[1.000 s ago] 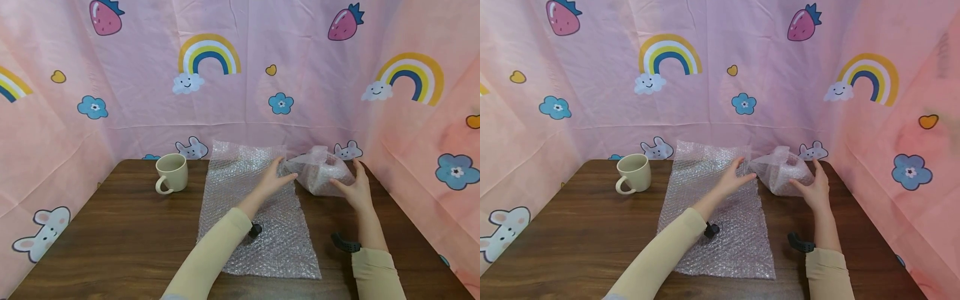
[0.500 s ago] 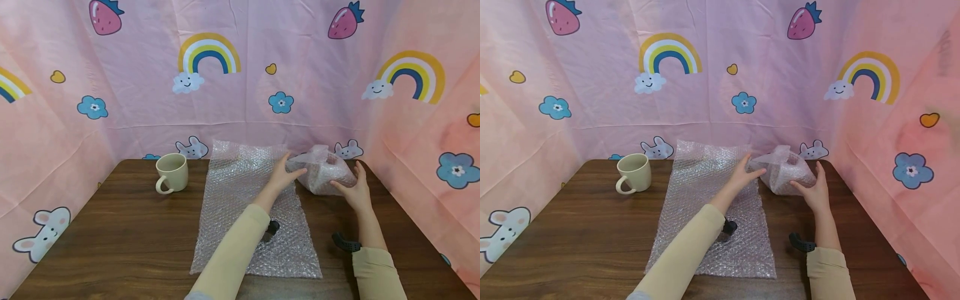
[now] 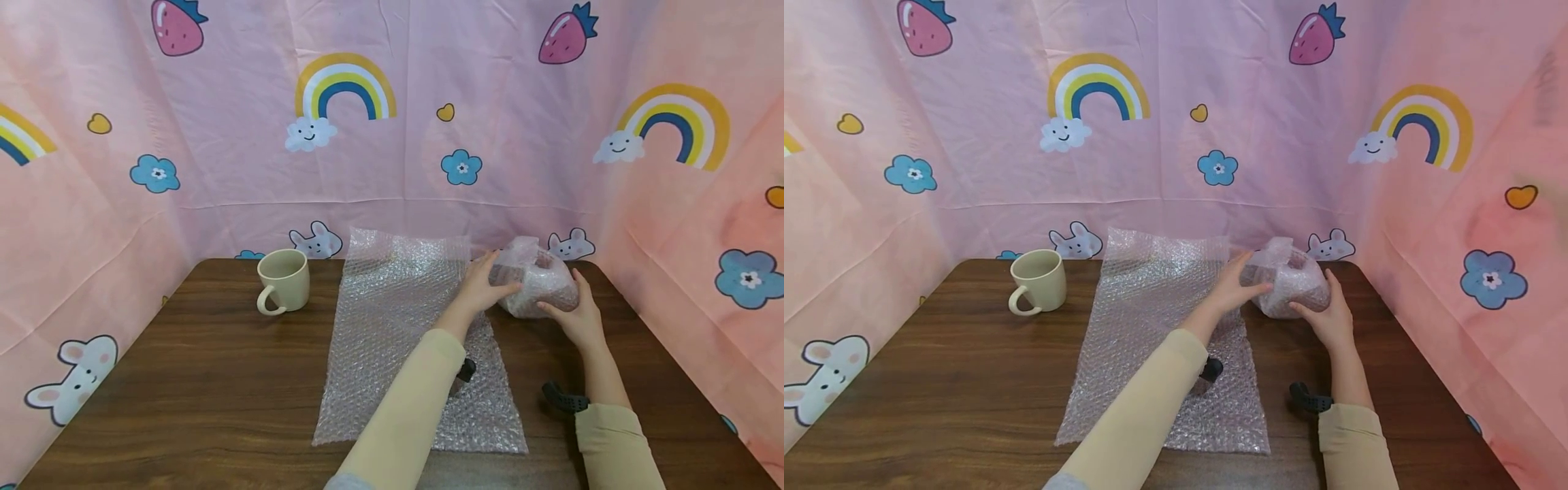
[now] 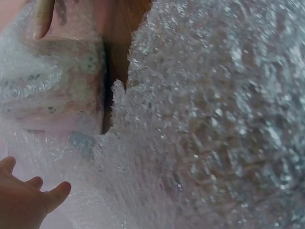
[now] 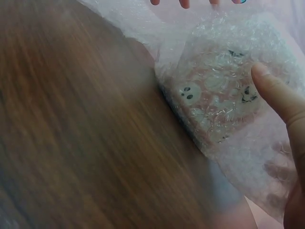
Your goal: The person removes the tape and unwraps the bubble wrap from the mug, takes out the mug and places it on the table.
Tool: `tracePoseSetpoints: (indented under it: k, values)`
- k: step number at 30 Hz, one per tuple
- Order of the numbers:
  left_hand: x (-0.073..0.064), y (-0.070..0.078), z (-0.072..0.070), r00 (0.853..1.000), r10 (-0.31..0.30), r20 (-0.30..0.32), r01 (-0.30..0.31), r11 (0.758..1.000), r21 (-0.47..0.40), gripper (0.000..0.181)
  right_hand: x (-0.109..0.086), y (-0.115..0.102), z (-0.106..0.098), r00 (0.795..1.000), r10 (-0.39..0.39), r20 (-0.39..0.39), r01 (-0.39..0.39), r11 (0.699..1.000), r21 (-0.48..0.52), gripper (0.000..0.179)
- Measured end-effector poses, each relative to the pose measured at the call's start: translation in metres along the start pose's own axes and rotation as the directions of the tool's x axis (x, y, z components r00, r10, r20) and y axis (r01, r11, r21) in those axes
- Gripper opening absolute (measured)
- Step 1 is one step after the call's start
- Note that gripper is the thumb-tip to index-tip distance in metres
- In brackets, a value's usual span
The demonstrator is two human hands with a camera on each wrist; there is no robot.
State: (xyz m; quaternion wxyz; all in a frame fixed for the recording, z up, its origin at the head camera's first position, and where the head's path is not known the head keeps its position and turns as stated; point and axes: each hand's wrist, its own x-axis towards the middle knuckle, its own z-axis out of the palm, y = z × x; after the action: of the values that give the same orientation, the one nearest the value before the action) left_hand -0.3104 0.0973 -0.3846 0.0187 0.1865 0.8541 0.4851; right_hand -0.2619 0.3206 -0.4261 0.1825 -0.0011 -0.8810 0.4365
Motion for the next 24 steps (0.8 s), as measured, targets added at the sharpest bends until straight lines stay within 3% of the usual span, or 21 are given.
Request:
tracePoseSetpoints:
  k: [9,13,17,24]
  values:
    - [-0.002,0.002,0.009,0.994,0.006,0.105,-0.007,1.000,0.012,0.084,0.001,0.001,-0.005,0.999,0.025,0.023,-0.026,0.999,0.042,0.097]
    - [-0.003,0.002,0.015,0.992,-0.004,0.128,0.014,0.997,-0.074,0.082,0.001,0.003,-0.005,0.999,0.037,0.038,-0.039,0.997,0.067,0.099]
    - [-0.005,0.005,0.018,0.991,-0.030,0.132,0.053,0.984,-0.172,0.080,0.002,0.005,-0.003,0.998,0.061,0.028,-0.065,0.986,0.155,0.101]
    - [-0.008,0.008,0.021,0.989,-0.071,0.129,0.099,0.969,-0.228,0.077,0.003,0.001,0.003,0.986,0.147,0.078,-0.162,0.954,0.253,0.088]
